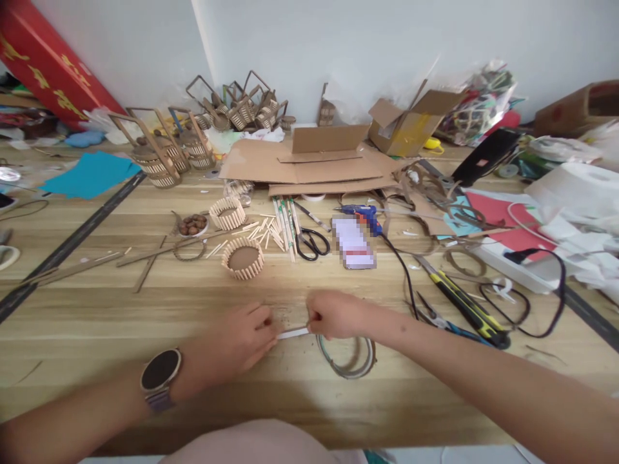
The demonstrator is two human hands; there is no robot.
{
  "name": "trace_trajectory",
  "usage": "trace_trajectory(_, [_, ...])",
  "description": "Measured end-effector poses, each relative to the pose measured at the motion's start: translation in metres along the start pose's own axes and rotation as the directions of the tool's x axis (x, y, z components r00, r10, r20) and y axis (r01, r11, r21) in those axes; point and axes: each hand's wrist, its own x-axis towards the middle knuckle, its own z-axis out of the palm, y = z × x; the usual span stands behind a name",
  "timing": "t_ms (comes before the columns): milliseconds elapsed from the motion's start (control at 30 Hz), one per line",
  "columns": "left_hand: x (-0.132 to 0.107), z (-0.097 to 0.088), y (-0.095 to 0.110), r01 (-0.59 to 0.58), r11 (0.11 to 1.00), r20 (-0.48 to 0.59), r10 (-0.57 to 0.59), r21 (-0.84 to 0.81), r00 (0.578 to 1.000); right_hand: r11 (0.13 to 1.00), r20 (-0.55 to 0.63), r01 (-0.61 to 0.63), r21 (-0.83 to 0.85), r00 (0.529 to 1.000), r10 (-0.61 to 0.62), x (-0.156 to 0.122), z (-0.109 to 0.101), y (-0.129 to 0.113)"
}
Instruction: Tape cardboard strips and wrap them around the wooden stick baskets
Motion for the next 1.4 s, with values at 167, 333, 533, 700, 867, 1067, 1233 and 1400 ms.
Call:
trace_trajectory(167, [-0.009,0.014,-0.002,-0.116,0.992,-0.029,0.117,0.052,0.993,1.000,-0.002,0.012,0.028,1.000,-0.012,0.003,0.002,0.004])
trace_trajectory(333, [-0.015,0.011,-0.009,-0.155,0.987,-0.036,0.157,0.047,0.987,0.998,0.014,0.041,0.058,0.999,-0.041,0.001,0.002,0.006])
trace_trajectory(533, [0.018,-0.006,0.012,0.182,0.892,0.021,-0.191,-0.415,0.981,0.994,-0.017,0.087,0.061,0.996,-0.087,-0.010,-0.004,-0.007])
trace_trajectory(700, [0.040,-0.001,0.018,0.287,0.759,0.132,-0.260,-0.585,0.957,0.997,-0.113,0.065,0.042,0.992,-0.060,-0.020,-0.004,-0.016])
trace_trajectory(867, [0.042,0.005,0.012,0.323,0.705,0.137,-0.308,-0.632,0.941,0.999,-0.192,-0.029,0.023,0.981,0.032,-0.023,0.001,-0.021])
trace_trajectory(1067, [0.038,0.001,0.011,0.313,0.695,0.084,-0.344,-0.647,0.935,0.998,-0.271,-0.039,0.057,0.961,0.052,-0.027,0.008,-0.025])
trace_trajectory(1233, [0.037,-0.001,0.011,0.299,0.702,0.054,-0.348,-0.647,0.936,0.994,-0.331,-0.028,0.103,0.942,0.061,-0.029,0.016,-0.024])
trace_trajectory(1400, [0.036,-0.007,0.009,0.277,0.716,0.039,-0.330,-0.641,0.943,0.992,-0.372,-0.008,0.126,0.926,0.055,-0.031,0.023,-0.022])
